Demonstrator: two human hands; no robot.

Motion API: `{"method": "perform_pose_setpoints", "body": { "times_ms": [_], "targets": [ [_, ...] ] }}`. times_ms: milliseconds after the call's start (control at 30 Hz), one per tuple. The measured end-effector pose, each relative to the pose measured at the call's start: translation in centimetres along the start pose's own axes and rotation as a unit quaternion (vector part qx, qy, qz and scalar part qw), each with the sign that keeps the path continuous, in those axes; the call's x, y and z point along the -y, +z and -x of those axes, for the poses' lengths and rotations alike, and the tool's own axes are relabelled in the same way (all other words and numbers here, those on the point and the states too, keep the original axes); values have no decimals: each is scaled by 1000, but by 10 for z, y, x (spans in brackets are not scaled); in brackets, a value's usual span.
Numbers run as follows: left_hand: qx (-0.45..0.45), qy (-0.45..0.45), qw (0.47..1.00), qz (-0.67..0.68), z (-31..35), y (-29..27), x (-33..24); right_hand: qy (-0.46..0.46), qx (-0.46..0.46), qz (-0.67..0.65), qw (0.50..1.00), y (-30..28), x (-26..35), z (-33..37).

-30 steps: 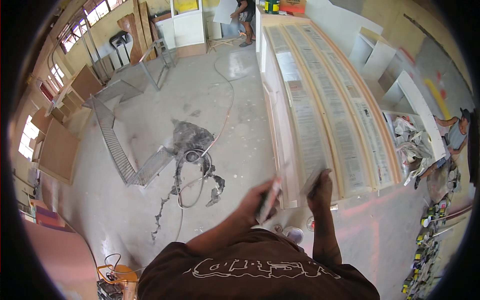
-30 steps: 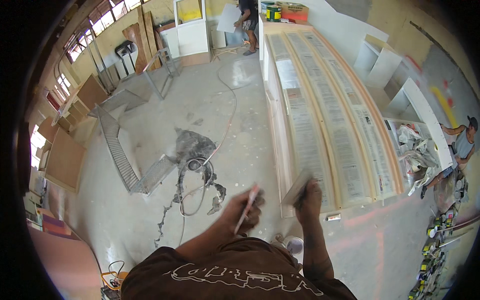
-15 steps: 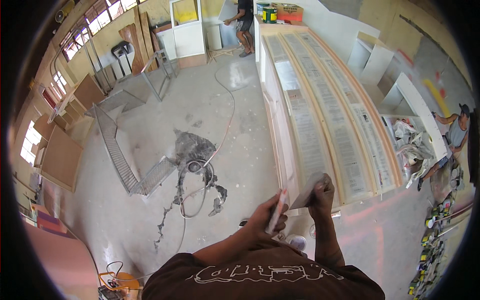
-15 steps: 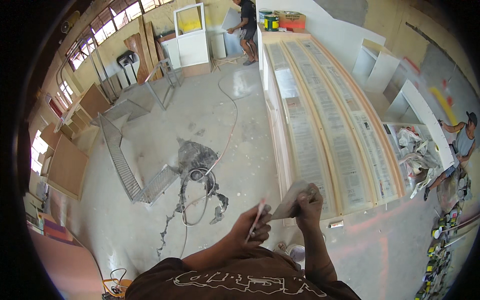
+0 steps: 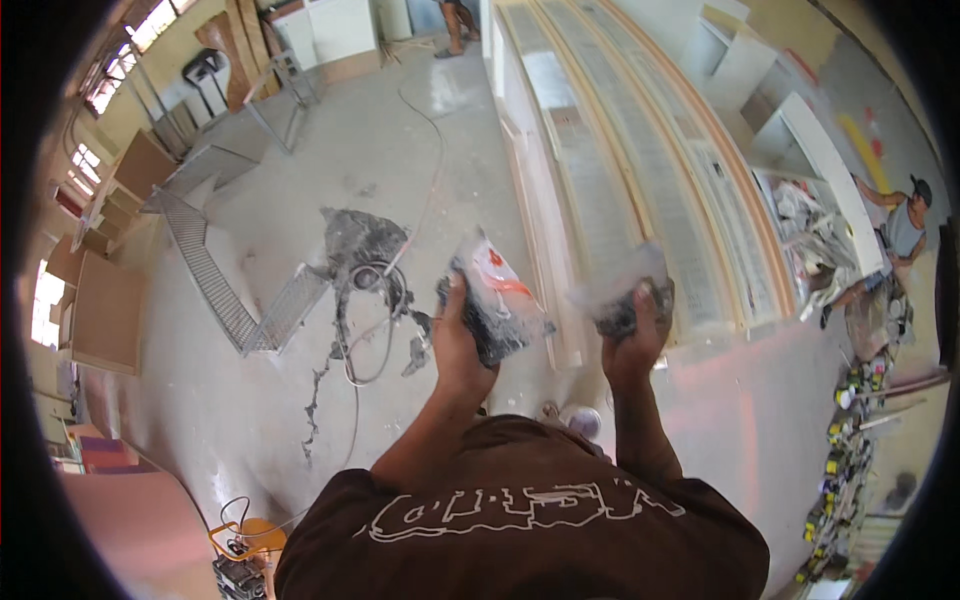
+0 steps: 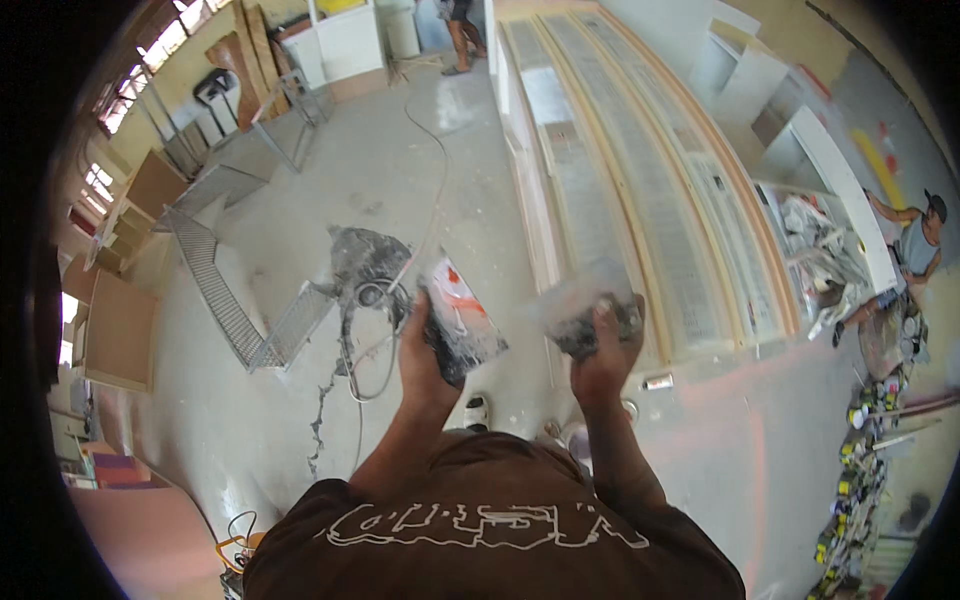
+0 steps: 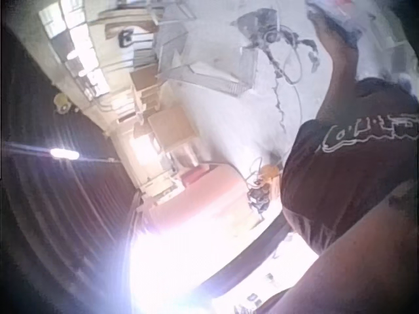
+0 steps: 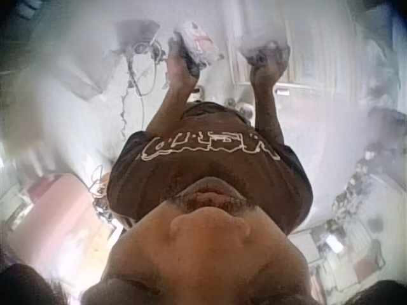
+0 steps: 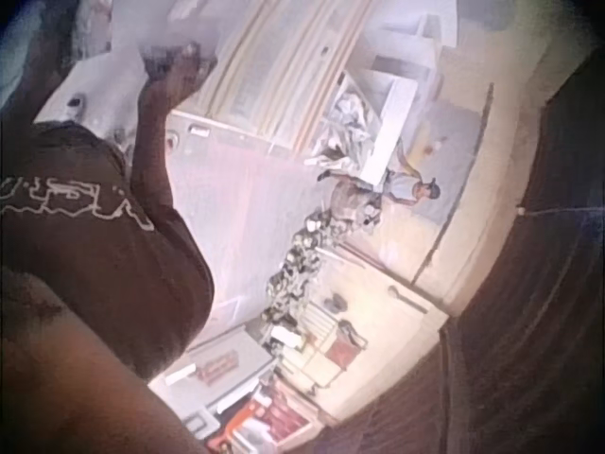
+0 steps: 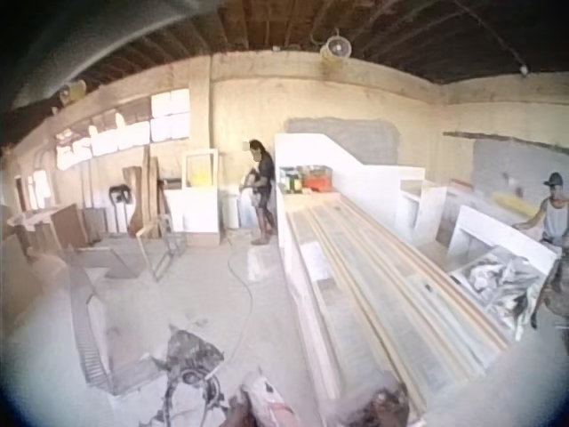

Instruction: Applying putty to furniture seams and sanding them smooth.

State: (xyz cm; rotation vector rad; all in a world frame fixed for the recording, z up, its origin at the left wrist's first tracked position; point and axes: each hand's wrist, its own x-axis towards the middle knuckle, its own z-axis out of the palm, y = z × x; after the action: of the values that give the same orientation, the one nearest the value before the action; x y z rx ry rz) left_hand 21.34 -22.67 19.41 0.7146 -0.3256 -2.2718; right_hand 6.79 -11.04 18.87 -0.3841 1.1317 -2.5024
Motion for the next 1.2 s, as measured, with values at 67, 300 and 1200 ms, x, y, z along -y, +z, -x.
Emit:
{"method": "perform_pose_setpoints", "body": {
  "times_ms": [67, 300, 1200],
  "targets": [
    [-5, 77, 996, -40, -1, 2, 4, -41, -16, 68, 997, 11, -4, 1],
    [-35, 115, 992, -27, 23, 14, 26, -145, -108, 63, 981, 28, -40, 26],
    [67, 432, 852, -287, 16, -22, 27, 52, 6, 313, 948, 27, 3, 59]
  ]
}}
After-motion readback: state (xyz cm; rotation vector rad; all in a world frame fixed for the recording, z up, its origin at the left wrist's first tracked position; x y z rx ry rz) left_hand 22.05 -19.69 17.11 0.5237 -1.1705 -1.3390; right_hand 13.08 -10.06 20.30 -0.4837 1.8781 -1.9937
